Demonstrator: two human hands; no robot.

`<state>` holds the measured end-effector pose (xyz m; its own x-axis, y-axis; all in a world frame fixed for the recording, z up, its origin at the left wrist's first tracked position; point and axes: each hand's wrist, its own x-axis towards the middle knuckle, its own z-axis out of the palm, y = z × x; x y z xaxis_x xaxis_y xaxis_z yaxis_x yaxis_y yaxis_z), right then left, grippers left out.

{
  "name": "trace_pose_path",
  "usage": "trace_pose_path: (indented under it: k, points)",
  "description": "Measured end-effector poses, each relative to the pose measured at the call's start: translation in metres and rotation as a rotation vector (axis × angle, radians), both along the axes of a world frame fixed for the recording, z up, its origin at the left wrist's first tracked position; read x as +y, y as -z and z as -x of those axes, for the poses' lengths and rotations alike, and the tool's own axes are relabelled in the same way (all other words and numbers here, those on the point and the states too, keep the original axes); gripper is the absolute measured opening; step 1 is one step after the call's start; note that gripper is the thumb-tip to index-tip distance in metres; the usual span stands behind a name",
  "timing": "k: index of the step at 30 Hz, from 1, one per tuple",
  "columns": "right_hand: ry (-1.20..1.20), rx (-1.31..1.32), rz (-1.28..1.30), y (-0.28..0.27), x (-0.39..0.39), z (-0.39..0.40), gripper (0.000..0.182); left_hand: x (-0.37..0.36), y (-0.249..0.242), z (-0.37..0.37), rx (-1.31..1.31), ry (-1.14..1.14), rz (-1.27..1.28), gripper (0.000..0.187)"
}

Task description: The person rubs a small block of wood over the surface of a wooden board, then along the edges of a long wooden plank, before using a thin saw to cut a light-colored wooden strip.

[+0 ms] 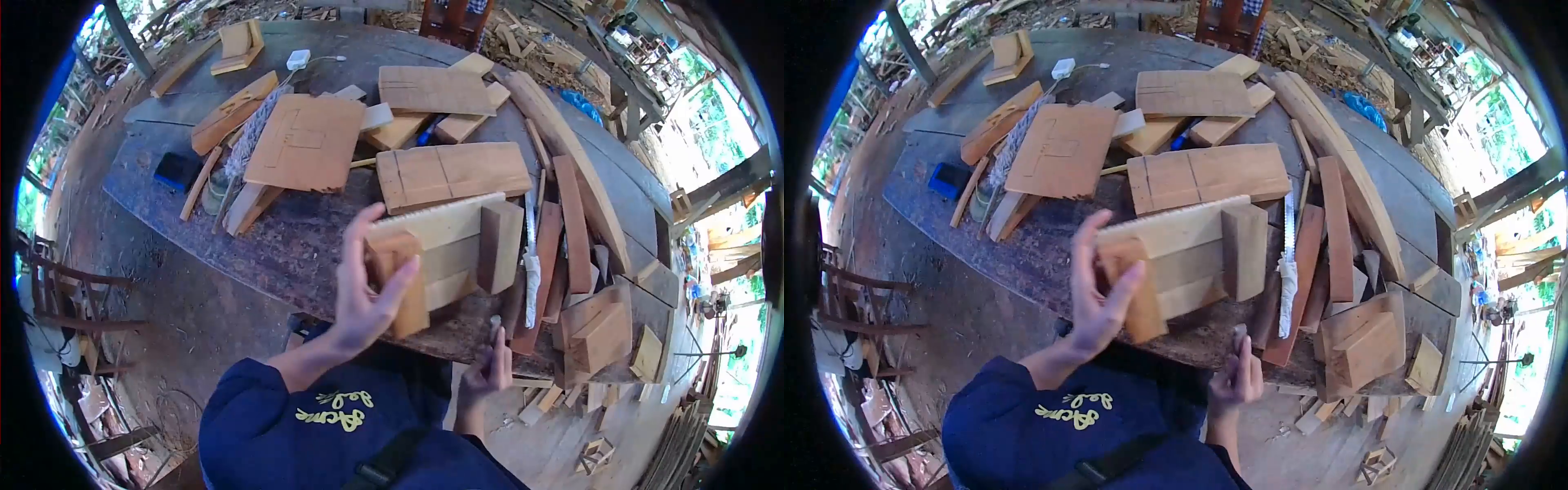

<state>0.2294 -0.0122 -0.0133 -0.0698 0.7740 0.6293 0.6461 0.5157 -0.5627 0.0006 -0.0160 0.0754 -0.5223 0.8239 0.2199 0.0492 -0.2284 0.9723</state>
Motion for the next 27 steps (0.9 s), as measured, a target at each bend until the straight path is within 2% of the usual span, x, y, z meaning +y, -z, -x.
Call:
trace_pose_path:
  k: [2, 4, 5, 7, 8, 10, 12, 14, 15, 17, 23, 27]
  points:
    - [-0.027, 0.009, -0.001, 0.004, 0.013, 0.015, 0.038, -0.001, -0.025, 0.017, 0.329, -0.118, -0.120, 0.071]
    - [0.060, -0.065, 0.051, 0.012, 0.009, 0.011, 0.037, 0.000, -0.033, 0.041, 0.811, -0.269, -0.234, 0.074]
    - [0.046, -0.053, 0.047, 0.008, 0.009, 0.011, 0.037, 0.006, -0.035, 0.048, 0.819, -0.260, -0.242, 0.074]
    - [0.018, -0.042, 0.013, 0.010, 0.012, 0.009, 0.036, 0.022, -0.037, 0.057, 0.765, -0.174, -0.577, 0.074]
    - [0.036, -0.034, 0.016, 0.012, 0.012, 0.009, 0.036, 0.032, -0.044, 0.061, 0.767, -0.155, -0.583, 0.074]
    - [0.037, -0.083, -0.063, 0.014, 0.014, 0.010, 0.035, 0.058, -0.060, 0.067, 1.196, -0.215, -0.691, 0.058]
    - [0.062, -0.060, -0.093, 0.012, 0.016, 0.012, 0.033, 0.095, -0.067, 0.069, 1.220, -0.196, -0.763, 0.057]
    - [0.050, -0.060, -0.109, 0.012, 0.016, 0.012, 0.032, 0.131, -0.067, 0.079, 1.640, -0.098, -0.802, 0.065]
    - [0.064, -0.067, -0.130, 0.012, 0.017, 0.012, 0.032, 0.151, -0.066, 0.084, 1.634, -0.091, -0.815, 0.065]
    - [0.085, -0.070, -0.136, 0.013, 0.017, 0.012, 0.031, 0.193, -0.058, 0.091, 1.869, -0.175, -0.907, 0.070]
    - [0.122, -0.061, -0.135, 0.013, 0.017, 0.012, 0.029, 0.270, -0.020, 0.114, 1.979, -0.112, -0.725, 0.069]
    - [0.120, -0.044, -0.170, 0.015, 0.017, 0.012, 0.029, 0.274, 0.011, 0.122, 2.080, -0.014, -0.518, 0.071]
